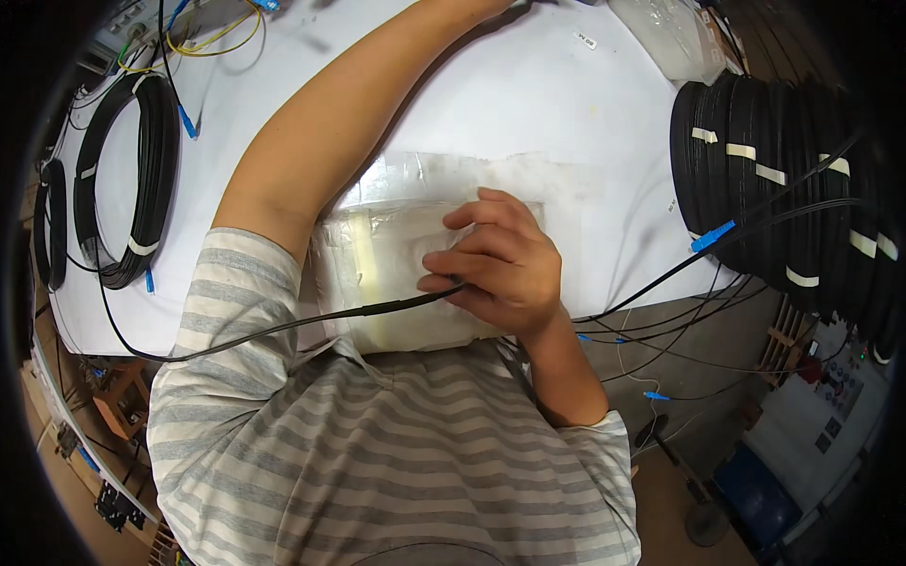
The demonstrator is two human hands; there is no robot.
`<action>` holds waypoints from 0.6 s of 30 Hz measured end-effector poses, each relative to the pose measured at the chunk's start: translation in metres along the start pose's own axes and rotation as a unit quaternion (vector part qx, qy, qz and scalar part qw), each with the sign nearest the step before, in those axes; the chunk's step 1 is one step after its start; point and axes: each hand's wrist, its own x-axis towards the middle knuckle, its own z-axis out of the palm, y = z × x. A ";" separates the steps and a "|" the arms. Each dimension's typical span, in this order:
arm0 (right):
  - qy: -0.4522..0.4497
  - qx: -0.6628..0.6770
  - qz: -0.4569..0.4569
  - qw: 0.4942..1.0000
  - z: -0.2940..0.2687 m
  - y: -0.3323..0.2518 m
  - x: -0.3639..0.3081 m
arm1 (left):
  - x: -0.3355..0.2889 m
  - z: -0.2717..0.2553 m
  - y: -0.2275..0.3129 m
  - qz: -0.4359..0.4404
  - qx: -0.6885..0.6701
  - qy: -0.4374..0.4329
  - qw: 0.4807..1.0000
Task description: Inspecting and testing fiber optic cable connectors using a probe and a visual fault locator.
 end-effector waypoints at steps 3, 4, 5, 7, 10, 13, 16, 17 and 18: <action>0.061 0.016 0.012 0.998 -0.001 0.005 -0.007 | 0.002 0.000 0.004 -0.004 0.000 -0.003 1.000; 0.061 0.017 0.013 0.998 0.001 0.006 -0.008 | 0.001 0.000 0.003 -0.004 0.000 -0.003 1.000; 0.083 -0.002 0.033 0.996 0.004 0.007 -0.009 | 0.002 0.000 0.003 -0.002 0.004 -0.001 1.000; 0.105 -0.020 0.054 0.993 0.006 0.006 -0.008 | 0.001 0.000 0.003 0.000 0.008 0.001 1.000; 0.050 -0.027 0.010 0.998 0.003 0.001 -0.003 | 0.001 -0.002 0.003 -0.004 0.013 -0.005 1.000; 0.011 0.004 0.007 1.000 0.000 0.001 -0.003 | 0.002 -0.001 0.004 -0.008 0.013 -0.009 1.000; 0.108 -0.030 0.030 0.993 0.006 0.002 -0.004 | 0.002 0.000 0.005 -0.011 0.024 -0.012 1.000; 0.086 -0.041 0.019 0.995 0.007 0.002 -0.004 | 0.002 -0.001 0.004 -0.014 0.026 -0.012 0.999; 0.065 -0.052 0.008 0.997 0.008 0.001 -0.003 | 0.001 -0.003 0.002 -0.018 0.028 -0.012 0.999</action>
